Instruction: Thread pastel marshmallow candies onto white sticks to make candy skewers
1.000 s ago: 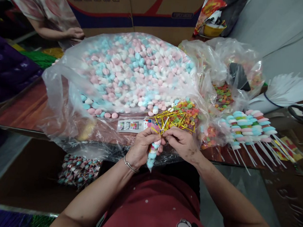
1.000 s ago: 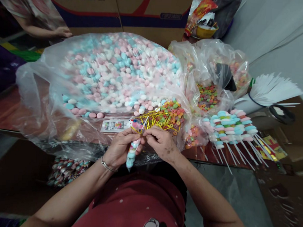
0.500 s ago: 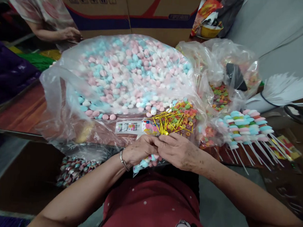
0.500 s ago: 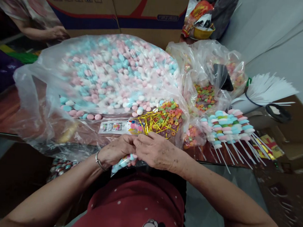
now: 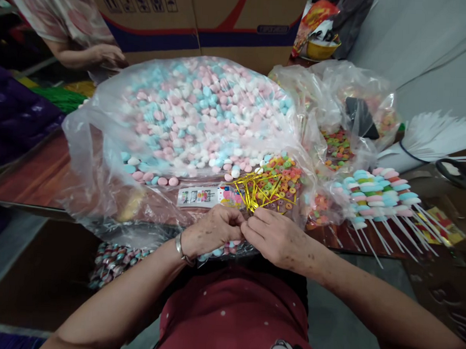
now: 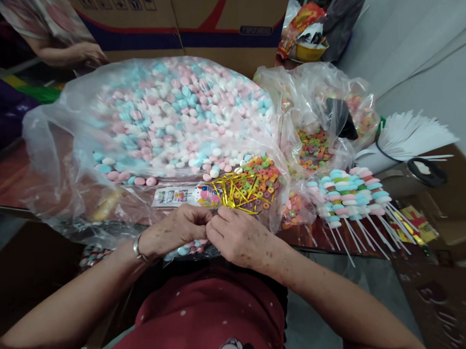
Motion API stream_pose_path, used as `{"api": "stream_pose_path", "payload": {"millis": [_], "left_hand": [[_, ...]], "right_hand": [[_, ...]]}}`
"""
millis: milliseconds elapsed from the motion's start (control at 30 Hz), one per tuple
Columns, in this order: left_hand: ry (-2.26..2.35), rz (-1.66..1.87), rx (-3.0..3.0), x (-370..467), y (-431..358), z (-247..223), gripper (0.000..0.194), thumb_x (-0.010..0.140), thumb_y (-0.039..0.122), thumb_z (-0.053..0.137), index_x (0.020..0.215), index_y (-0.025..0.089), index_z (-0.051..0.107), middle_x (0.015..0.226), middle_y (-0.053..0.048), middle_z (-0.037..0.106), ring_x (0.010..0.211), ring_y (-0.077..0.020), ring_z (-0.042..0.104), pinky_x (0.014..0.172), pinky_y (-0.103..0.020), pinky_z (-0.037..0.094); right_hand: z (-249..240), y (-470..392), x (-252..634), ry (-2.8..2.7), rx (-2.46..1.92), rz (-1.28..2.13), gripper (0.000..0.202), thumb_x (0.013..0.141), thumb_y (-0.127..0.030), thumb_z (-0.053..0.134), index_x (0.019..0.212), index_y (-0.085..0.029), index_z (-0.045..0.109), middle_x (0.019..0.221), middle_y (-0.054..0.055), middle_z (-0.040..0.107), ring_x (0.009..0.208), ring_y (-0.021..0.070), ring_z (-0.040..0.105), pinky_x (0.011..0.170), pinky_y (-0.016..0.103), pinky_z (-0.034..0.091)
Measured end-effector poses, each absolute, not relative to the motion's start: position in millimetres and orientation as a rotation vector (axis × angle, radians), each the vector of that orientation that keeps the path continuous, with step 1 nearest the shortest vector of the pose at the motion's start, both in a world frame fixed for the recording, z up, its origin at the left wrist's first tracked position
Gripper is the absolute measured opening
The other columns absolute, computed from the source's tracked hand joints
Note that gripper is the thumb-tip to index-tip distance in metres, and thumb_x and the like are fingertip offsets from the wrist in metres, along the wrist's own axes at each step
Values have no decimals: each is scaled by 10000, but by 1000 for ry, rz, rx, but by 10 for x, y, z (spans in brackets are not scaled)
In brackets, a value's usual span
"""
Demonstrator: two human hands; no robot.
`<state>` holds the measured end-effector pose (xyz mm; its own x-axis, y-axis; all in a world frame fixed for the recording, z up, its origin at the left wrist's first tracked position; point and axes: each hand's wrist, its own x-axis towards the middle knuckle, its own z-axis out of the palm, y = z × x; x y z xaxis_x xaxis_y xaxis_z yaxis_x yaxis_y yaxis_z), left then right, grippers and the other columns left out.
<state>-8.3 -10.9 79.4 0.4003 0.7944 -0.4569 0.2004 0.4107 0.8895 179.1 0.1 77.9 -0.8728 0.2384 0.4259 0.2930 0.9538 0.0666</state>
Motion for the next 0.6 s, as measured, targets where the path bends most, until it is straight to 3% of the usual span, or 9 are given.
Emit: {"api": "stream_pose_path", "payload": {"millis": [200,267,367,433,500,600], "left_hand": [[1501,747,1937,28,-173,639,154,753,64,532,672,167,612,570,-15,595,519,-141,520,517,-242,385],[1607,1012,2200,81,-177,581,166,837,78,503,776,160,634,702,-72,649,639,-179,569,617,-285,429],[1612,1461,2383,124,-214,523,115,880,99,543,872,171,632,870,-119,679,825,-218,595,780,-351,437],[1486,1618,2396,118,-273,513,61,859,130,612,867,188,630,832,-83,671,794,-202,581,776,-341,426],[1360,1573,2215,84,-331,537,69,894,211,595,848,189,641,732,-38,644,687,-171,556,701,-304,425],[1287,1488,1568,-30,-337,659,367,988,383,430,822,175,684,691,-32,643,640,-162,563,668,-297,446]], "right_hand": [[589,-1,1681,-2537,-760,-225,273,928,-113,411,732,-166,593,666,53,549,694,191,474,581,315,344],[545,67,1612,-2330,-952,12,242,901,-119,442,703,-180,568,647,33,549,666,169,473,585,295,356],[569,166,1494,-1886,-1091,677,181,897,-194,469,735,-195,549,656,-16,546,624,127,483,584,248,392],[645,170,1412,-1563,-1071,979,178,905,-263,483,747,-202,537,653,-40,523,593,105,469,552,224,387],[744,105,1327,-1392,-1022,1068,174,899,-291,499,758,-199,545,648,-46,514,574,94,458,530,215,376],[860,-57,1205,-1508,-941,996,130,870,-237,509,765,-195,573,654,-41,539,578,91,476,549,215,388]]}}
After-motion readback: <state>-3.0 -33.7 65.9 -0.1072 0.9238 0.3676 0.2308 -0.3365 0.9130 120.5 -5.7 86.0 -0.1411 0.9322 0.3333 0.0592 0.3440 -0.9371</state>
